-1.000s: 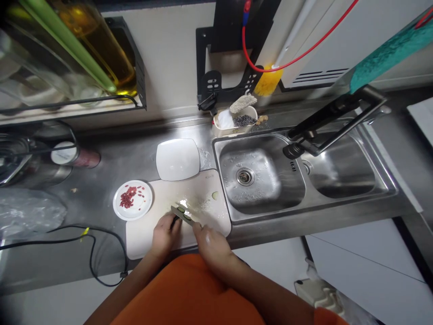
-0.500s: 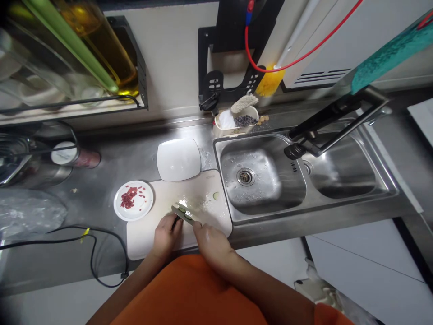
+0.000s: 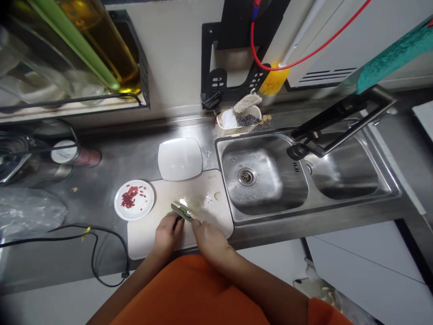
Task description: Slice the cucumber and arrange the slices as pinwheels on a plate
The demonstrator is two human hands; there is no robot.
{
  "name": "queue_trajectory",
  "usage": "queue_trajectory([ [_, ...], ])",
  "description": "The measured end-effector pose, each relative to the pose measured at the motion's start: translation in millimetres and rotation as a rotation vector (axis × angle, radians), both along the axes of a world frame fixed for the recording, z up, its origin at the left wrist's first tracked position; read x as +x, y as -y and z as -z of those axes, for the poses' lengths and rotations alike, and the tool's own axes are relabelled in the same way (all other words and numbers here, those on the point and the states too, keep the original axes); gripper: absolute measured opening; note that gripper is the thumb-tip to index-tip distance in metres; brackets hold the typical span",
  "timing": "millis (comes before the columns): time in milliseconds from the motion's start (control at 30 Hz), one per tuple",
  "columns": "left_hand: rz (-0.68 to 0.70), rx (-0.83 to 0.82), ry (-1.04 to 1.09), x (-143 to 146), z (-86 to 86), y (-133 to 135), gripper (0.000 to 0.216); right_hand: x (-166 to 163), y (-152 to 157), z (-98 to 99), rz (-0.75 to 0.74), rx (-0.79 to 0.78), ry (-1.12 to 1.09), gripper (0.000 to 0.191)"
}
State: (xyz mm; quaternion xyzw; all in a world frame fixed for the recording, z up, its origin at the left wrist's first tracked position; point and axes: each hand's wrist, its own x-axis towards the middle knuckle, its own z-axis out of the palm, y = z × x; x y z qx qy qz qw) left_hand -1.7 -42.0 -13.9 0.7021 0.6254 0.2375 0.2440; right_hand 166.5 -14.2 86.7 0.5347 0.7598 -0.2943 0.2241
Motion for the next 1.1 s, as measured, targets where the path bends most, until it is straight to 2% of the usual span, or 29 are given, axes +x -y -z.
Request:
queue_trajectory([
  [433, 0.008, 0.017, -0.014, -0.1, -1.1, -0.5, 0.023, -6.6, -7.3, 5.4, 0.002, -0.042, -0.016, 0.036],
  [800, 0.010, 0.035, -0.021, -1.1, 1.6, 0.5, 0.025, -13.6, -10.6, 25.3, 0.024, -0.010, -0.040, 0.033],
  [967, 0.003, 0.009, -0.020, -2.1, 3.7, 2.7, 0.028, -7.7, -8.5, 35.1, 0.028, 0.015, -0.067, 0.033],
  [1100, 0.015, 0.000, -0.008, -2.3, 3.0, 2.9, 0.028, 1.8, -5.8, 31.4, 0.029, 0.016, -0.058, 0.035],
])
